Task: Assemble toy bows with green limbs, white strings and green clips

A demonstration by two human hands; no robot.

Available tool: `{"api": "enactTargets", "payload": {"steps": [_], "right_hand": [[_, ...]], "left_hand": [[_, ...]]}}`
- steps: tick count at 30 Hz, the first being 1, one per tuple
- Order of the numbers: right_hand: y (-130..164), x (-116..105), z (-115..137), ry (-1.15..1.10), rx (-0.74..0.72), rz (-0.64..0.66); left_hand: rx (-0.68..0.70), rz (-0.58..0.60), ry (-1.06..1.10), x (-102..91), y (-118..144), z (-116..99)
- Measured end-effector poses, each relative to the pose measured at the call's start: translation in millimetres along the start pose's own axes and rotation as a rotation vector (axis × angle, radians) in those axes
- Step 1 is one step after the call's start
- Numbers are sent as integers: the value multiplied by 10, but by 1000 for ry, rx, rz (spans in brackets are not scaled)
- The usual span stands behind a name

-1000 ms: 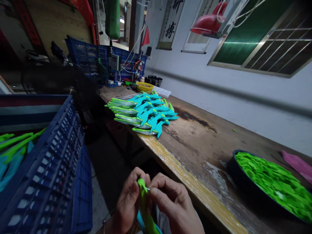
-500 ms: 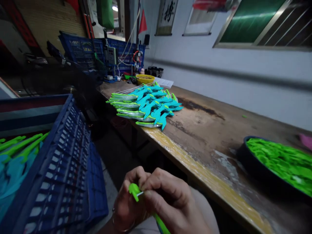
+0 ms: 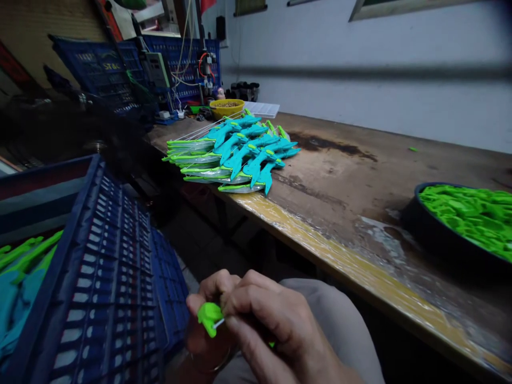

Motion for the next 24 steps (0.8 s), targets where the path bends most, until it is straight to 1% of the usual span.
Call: {"api": "enactTargets", "payload": {"steps": [3, 8, 10, 13, 16, 19, 21, 24], "right_hand": [[-13, -6, -19, 5, -4, -7], [11, 17, -72, 13, 21, 20], [15, 18, -68, 29, -11, 26], [-13, -5, -35, 77, -96, 16], [-66, -56, -5, 195, -165, 1], [-103, -117, 1, 361, -170, 25], [-109, -144, 17, 494, -179, 74], [-86, -124, 48, 688, -243, 165]], "left_hand": [[-2, -7, -13, 10, -11, -3], [-42, 39, 15, 58, -30, 10], [-59, 31, 18, 73, -42, 7], [-55, 22, 6, 126, -79, -22], [-55, 12, 27, 171, -129, -44], [-119, -11, -1, 159, -162, -5], [-140, -48, -47, 110, -165, 14], [-98, -144, -149, 20, -145, -8]]}}
Point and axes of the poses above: each hand's wrist, its own y-axis away from the middle knuckle, its own x-axis out of the palm, z = x × y, the point moved 8 cm from there along -y, towards the middle knuckle, and after that the axes turned 10 degrees about -x, right-handed, at the moved point
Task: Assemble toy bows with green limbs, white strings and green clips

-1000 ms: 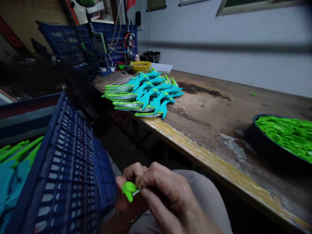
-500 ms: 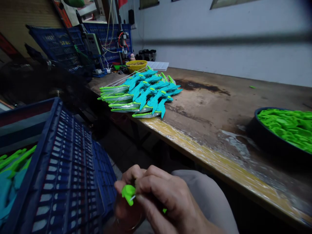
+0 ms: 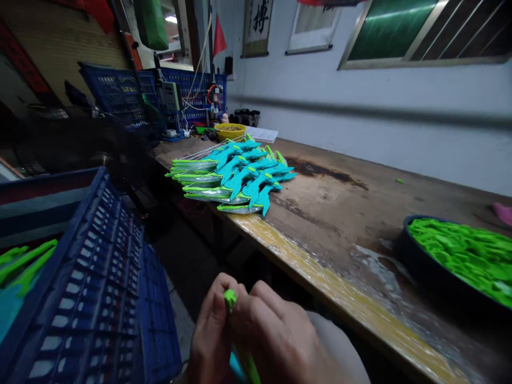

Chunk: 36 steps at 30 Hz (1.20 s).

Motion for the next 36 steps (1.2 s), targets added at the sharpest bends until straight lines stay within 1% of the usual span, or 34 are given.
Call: {"api": "enactTargets", "payload": {"steps": [2, 4, 6, 8, 10, 12, 14, 16, 17, 18, 19, 20, 22, 25, 28, 30, 34, 36], "right_hand": [[25, 26, 27, 131, -52, 8], [63, 75, 51, 259, -105, -24], [108, 157, 46, 341, -139, -48], [149, 204, -9, 412, -119, -86], [172, 197, -83, 452, -84, -118], [153, 140, -140, 419, -91, -134], [88, -2, -193, 360, -106, -184], [15, -225, -253, 367, -82, -310], [-12, -325, -288, 384, -47, -371], [-29, -394, -317, 395, -17, -409], [-35, -422, -337, 394, 5, -421], [-22, -418, -348, 383, 19, -415], [69, -331, -358, 335, 42, -375], [333, -136, -382, 188, 109, -329], [542, 58, -400, 16, 169, -261], [584, 126, -400, -34, 179, -230], [540, 54, -400, -36, 155, -316], [545, -8, -424, -48, 173, -319]], "left_hand": [[13, -79, -111, -50, 16, 2], [-16, -154, -187, -109, 29, 29], [-48, -208, -237, -171, 35, 59], [-22, -220, -325, -195, 26, 47], [64, -201, -450, -162, 10, -3], [149, -212, -567, -117, 2, -48], [173, -201, -613, -57, -13, -42], [123, -144, -587, 2, -42, 23], [89, -109, -562, 26, -56, 59], [50, -79, -540, 41, -71, 94], [16, -62, -524, 42, -85, 118], [-9, -50, -521, 37, -100, 128], [-30, -51, -540, 7, -131, 108], [-39, -89, -581, -50, -169, 49], [-7, -126, -657, -51, -161, -2], [15, -138, -723, -14, -138, -5], [-35, -121, -745, 45, -142, 92], [-35, -121, -726, 30, -169, 105]]}}
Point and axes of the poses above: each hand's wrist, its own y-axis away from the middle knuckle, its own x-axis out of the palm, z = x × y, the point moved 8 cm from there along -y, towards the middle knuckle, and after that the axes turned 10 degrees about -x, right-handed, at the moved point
